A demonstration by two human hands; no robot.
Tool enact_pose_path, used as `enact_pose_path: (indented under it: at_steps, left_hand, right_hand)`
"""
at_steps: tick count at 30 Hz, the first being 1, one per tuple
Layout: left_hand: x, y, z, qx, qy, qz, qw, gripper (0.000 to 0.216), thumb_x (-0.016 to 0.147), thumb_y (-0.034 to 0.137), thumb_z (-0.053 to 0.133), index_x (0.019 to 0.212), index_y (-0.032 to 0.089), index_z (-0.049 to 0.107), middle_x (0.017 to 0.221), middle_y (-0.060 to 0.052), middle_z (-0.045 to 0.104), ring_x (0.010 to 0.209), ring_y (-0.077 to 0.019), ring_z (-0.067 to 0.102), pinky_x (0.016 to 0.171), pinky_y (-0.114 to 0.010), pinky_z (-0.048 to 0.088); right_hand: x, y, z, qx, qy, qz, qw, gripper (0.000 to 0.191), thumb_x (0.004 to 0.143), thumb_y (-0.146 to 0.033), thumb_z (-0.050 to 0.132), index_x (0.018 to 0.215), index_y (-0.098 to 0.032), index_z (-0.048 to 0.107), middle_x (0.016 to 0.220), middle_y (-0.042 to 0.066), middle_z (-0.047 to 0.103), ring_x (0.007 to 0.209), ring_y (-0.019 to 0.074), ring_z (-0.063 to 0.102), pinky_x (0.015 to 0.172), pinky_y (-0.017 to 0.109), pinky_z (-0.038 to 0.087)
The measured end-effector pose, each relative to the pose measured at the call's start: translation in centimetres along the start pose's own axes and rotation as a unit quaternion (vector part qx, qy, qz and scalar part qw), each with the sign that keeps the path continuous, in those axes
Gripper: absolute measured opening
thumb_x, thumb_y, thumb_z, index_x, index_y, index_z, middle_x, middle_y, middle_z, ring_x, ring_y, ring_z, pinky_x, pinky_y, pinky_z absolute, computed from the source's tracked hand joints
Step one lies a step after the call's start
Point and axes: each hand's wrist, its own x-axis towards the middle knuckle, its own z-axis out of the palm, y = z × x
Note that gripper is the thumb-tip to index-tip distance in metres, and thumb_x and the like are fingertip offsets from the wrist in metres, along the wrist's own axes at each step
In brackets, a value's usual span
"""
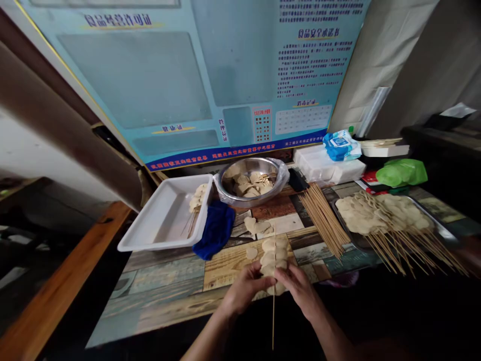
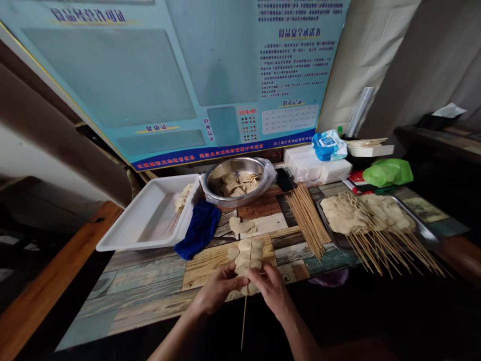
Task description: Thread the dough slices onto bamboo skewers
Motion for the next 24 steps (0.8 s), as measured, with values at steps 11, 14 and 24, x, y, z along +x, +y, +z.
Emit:
enact_pose_path:
  at_steps: [11, 14, 24]
  left_hand:
    - [-1.2, -1.0, -0.7, 0.009, 0.052, -0.082, 0.995, 0.028, 0.059, 0.029, 0.081, 0.077, 0.011, 0.069, 0.066, -0.003, 0.067, 0.056, -0.0098, 0.057, 0.057, -0.022, 0.045]
    - [-1.3, -0.7, -1.3, -0.026, 0.074, -0.085, 0.993, 0.029, 0.058, 0.032, 0.08, 0.076, 0.013, 0.067, 0.068, -0.003, 0.066, 0.058, -0.0124, 0.059, 0.058, -0.025, 0.049]
    - [-0.6, 0.2, -3.6, -0.135, 0.143, -0.025, 0.98, 0.029, 0.058, 0.026, 0.081, 0.08, 0.013, 0.067, 0.071, -0.001, 0.063, 0.061, -0.011, 0.059, 0.061, -0.026, 0.053]
  right_hand:
    - [2.8, 0.4, 0.5, 0.237, 0.141, -0.016, 0.961, 0.024, 0.073, -0.039, 0.071, 0.087, -0.021, 0.065, 0.082, 0.0, 0.071, 0.075, 0.0169, 0.065, 0.064, 0.026, 0.051]
    - [4.3, -0.9, -1.1, 0.293, 0.187, -0.046, 0.936, 0.03, 0.069, -0.041, 0.073, 0.088, -0.023, 0.061, 0.083, -0.001, 0.071, 0.075, 0.0168, 0.067, 0.07, 0.033, 0.054]
    - [4.7, -1.9, -3.5, 0.293, 0.204, -0.074, 0.931, 0.026, 0.067, -0.03, 0.075, 0.086, -0.021, 0.059, 0.074, -0.004, 0.068, 0.058, 0.0091, 0.061, 0.056, 0.022, 0.051]
